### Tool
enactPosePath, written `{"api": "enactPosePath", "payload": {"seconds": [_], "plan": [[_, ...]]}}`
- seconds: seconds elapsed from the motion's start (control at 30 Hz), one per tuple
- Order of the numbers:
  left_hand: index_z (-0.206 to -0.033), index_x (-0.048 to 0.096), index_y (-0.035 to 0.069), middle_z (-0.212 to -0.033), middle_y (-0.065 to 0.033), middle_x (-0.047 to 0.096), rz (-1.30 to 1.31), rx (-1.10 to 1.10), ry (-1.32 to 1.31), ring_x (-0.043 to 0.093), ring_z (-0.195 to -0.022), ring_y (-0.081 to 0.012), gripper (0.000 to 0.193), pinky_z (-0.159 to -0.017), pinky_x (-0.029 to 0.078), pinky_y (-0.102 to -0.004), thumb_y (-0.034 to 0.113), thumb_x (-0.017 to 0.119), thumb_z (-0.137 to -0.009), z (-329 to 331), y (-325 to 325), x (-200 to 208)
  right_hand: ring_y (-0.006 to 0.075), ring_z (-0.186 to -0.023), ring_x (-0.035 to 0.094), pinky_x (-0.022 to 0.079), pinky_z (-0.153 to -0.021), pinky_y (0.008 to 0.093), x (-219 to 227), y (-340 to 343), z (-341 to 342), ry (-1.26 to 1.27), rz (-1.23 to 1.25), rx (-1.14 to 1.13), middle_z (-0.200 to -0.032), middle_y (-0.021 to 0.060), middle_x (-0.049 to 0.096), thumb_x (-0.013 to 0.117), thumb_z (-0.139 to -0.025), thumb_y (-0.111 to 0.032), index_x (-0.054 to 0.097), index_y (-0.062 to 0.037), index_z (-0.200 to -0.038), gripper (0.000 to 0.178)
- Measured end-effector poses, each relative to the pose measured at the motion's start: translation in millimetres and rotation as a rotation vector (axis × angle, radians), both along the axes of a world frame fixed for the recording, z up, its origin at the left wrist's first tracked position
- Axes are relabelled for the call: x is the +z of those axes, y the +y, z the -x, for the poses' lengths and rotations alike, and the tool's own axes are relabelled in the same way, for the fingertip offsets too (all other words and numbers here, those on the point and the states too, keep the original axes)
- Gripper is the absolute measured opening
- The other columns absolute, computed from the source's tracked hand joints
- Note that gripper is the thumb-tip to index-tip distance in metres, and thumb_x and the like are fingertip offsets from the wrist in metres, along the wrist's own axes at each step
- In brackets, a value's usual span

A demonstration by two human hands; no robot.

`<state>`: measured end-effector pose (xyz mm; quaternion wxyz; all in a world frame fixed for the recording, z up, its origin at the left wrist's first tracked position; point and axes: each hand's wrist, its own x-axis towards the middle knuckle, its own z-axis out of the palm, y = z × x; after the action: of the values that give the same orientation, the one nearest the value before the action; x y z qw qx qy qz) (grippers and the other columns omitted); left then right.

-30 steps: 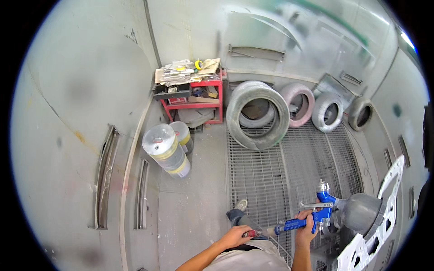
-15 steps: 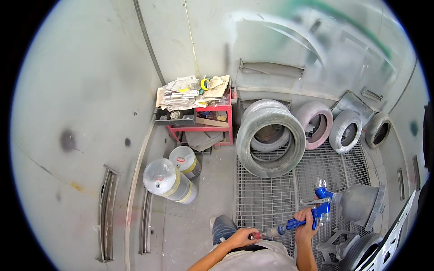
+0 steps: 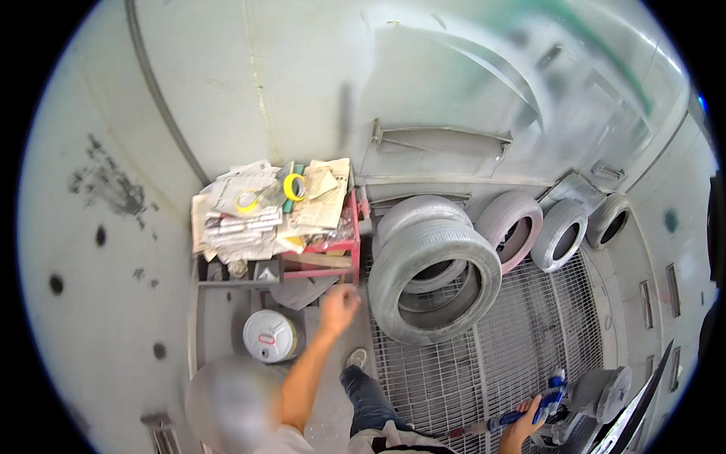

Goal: The person wipes a white car hood with a cloth, then uses a spray gun to apply white paint across the surface. The person moves around the part to cover different areas with multiple passes.

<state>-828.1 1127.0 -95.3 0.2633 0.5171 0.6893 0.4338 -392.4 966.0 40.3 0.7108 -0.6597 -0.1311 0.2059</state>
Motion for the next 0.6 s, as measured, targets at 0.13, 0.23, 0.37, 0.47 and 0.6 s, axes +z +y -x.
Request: {"api": "enactPosePath", "payload": {"seconds": [0.13, 0.23, 0.37, 0.47, 0.6], "plan": [[-0.101, 0.064, 0.002, -0.09, -0.0203, 0.067, 0.079, 0.161, 0.118, 0.065, -0.086, -0.0368, 0.029, -0.076, 0.05, -0.0448, 0.027, 0.058, -0.087, 85, 156, -21, 0.0142, -0.062, 0.051, 0.042, -0.057, 0.0296, -16, 14, 8, -0.283, 0.318, -0.008, -0.072, 0.0053, 0.057, 0.063, -0.093, -0.018, 0.059, -0.0011, -0.089, 0.018], [-0.105, 0.063, 0.0, -0.096, -0.0239, 0.066, 0.09, 0.312, 0.19, 0.063, -0.093, -0.0403, 0.041, -0.083, 0.048, -0.0463, 0.037, 0.06, -0.087, 160, 248, -32, 0.0115, -0.057, 0.048, 0.038, -0.052, 0.0276, -5, 35, 45, -0.419, 0.398, 0.009, -0.065, 0.003, 0.057, 0.063, -0.093, -0.015, 0.06, -0.0014, -0.075, 0.023], [-0.114, 0.059, -0.006, -0.113, -0.028, 0.063, 0.276, 0.372, 0.296, 0.059, -0.108, -0.0414, 0.066, -0.092, 0.046, -0.047, 0.053, 0.06, -0.084, 188, 337, -31, 0.0126, -0.057, 0.049, 0.04, -0.051, 0.0288, -15, 32, 63, -0.604, 0.435, -0.019, -0.066, 0.0042, 0.057, 0.062, -0.094, -0.013, 0.059, -0.0004, -0.08, 0.019], [-0.121, 0.056, -0.005, -0.121, -0.0289, 0.058, 0.434, 0.386, 0.522, 0.056, -0.114, -0.0422, 0.081, -0.096, 0.044, -0.0491, 0.067, 0.053, -0.083, 214, 373, -20, 0.0164, -0.065, 0.056, 0.045, -0.054, 0.0299, 1, 48, 94, -0.574, 0.58, -0.008, -0.077, 0.0088, 0.061, 0.063, -0.093, -0.02, 0.058, 0.0005, -0.092, 0.021], [-0.099, 0.068, 0.001, -0.099, -0.0229, 0.066, 0.36, 0.058, 1.101, 0.064, -0.093, -0.038, 0.054, -0.077, 0.051, -0.0495, 0.05, 0.046, -0.092, 202, 404, -41, 0.0075, -0.06, 0.052, 0.043, -0.056, 0.0232, -1, 44, 112, -0.284, 0.544, -0.167, -0.07, -0.0009, 0.056, 0.067, -0.089, -0.014, 0.054, -0.007, -0.084, 0.016]]}}
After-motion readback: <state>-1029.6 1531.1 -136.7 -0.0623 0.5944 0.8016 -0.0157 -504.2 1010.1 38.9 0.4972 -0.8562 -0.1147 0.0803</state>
